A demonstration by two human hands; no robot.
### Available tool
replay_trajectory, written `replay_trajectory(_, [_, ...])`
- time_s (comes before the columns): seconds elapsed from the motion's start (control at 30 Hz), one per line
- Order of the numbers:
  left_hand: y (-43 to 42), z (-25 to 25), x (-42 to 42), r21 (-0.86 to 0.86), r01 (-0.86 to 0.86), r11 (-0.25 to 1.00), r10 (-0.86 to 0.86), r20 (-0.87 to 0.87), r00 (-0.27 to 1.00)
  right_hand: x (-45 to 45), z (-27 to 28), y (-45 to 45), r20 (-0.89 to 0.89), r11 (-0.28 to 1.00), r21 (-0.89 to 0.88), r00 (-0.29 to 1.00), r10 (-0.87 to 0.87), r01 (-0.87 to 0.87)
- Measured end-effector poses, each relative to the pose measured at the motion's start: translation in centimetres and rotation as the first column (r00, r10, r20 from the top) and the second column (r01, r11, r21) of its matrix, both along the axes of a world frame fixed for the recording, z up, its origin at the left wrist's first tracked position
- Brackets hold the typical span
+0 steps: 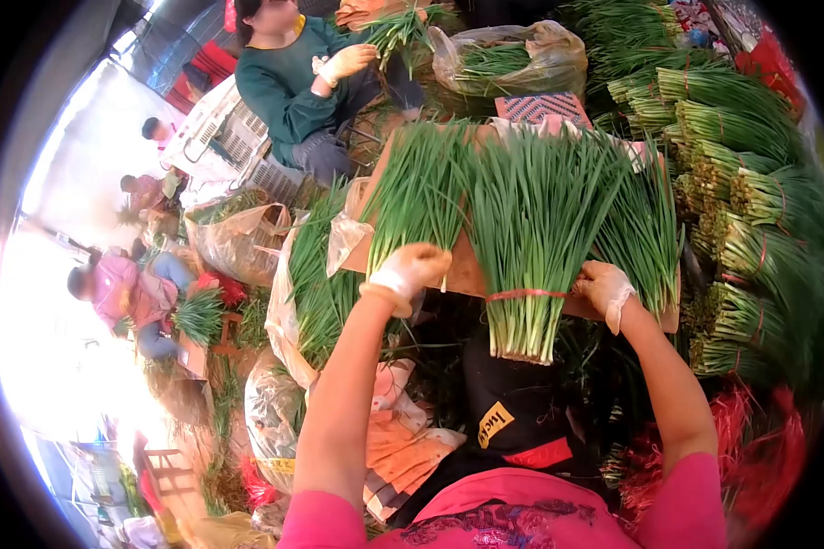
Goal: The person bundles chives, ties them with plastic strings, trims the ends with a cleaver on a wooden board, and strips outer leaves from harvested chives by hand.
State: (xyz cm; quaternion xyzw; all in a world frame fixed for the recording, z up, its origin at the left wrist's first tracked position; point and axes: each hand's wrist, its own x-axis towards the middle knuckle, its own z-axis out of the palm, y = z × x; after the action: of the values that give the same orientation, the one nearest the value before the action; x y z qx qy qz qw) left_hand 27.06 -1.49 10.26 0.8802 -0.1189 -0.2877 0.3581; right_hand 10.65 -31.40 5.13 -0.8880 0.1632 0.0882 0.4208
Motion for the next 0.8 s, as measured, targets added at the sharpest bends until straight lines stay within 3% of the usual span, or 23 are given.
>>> replay_trajectory(0.07, [1.4,-2.3,-1.1,-0.118,0.042,0.992,-0.064,-0.192,0.979,0.0,0.9,0.3,-0.052,0.998,0.051,0.998,-0.035,0.038])
replay_trajectory(0.13, [1.4,-4.1,-2.7,-0.216,0.133,0.967,-0.151,-0.066,0.986,0.2,0.3,-0.1,-0.041,1.0,0.029,0.999,-0.001,0.002])
replay_trajectory(0.17, [1.2,-5.6,-3.3,-0.399,0.094,0.912,-0.131,-0.066,0.989,0.2,0.4,-0.1,-0.041,1.0,0.025,0.999,0.001,0.0])
replay_trajectory(0.2, [0.2,-4.3,-4.6,-0.388,0.119,0.914,-0.129,0.0,0.992,0.2,0.4,0.0,-0.042,1.0,0.021,0.999,0.003,-0.002])
replay_trajectory(0.27, [-1.3,-4.1,-5.8,-0.187,0.281,0.941,-0.229,0.255,0.939,0.2,0.7,0.1,-0.045,0.999,0.036,0.999,-0.005,0.006])
replay_trajectory(0.33, [-2.2,-3.7,-6.8,-0.133,0.354,0.926,-0.279,0.39,0.878,0.2,0.7,0.4,-0.047,1.0,0.02,0.999,-0.012,0.013])
replay_trajectory(0.4, [-2.9,-3.9,-7.1,-0.208,0.388,0.898,-0.275,0.423,0.863,0.3,0.9,0.7,-0.04,1.0,-0.027,0.999,-0.013,0.012])
replay_trajectory(0.5, [-4.4,-3.0,-7.6,-0.066,0.419,0.906,-0.288,0.628,0.723,0.5,3.0,2.9,-0.071,0.969,0.192,0.987,-0.145,0.156])
replay_trajectory(0.63, [-5.5,-3.5,-6.7,-0.025,0.29,0.957,-0.205,0.65,0.731,0.8,1.1,2.6,-0.081,0.981,0.147,0.99,-0.112,0.123])
replay_trajectory(0.7, [-5.6,-5.7,-4.5,-0.324,0.111,0.939,-0.027,0.252,0.967,0.8,2.1,2.8,-0.09,0.997,0.029,0.994,-0.064,0.067])
replay_trajectory(0.77, [-5.2,-6.1,-2.6,-0.467,-0.108,0.878,-0.008,-0.241,0.97,0.8,1.1,2.4,-0.023,0.996,0.081,0.999,-0.045,0.047])
replay_trajectory(0.8, [-4.8,-4.9,-2.1,-0.432,-0.11,0.895,-0.044,-0.332,0.942,0.8,0.9,2.3,0.011,0.994,0.107,0.999,-0.036,0.035])
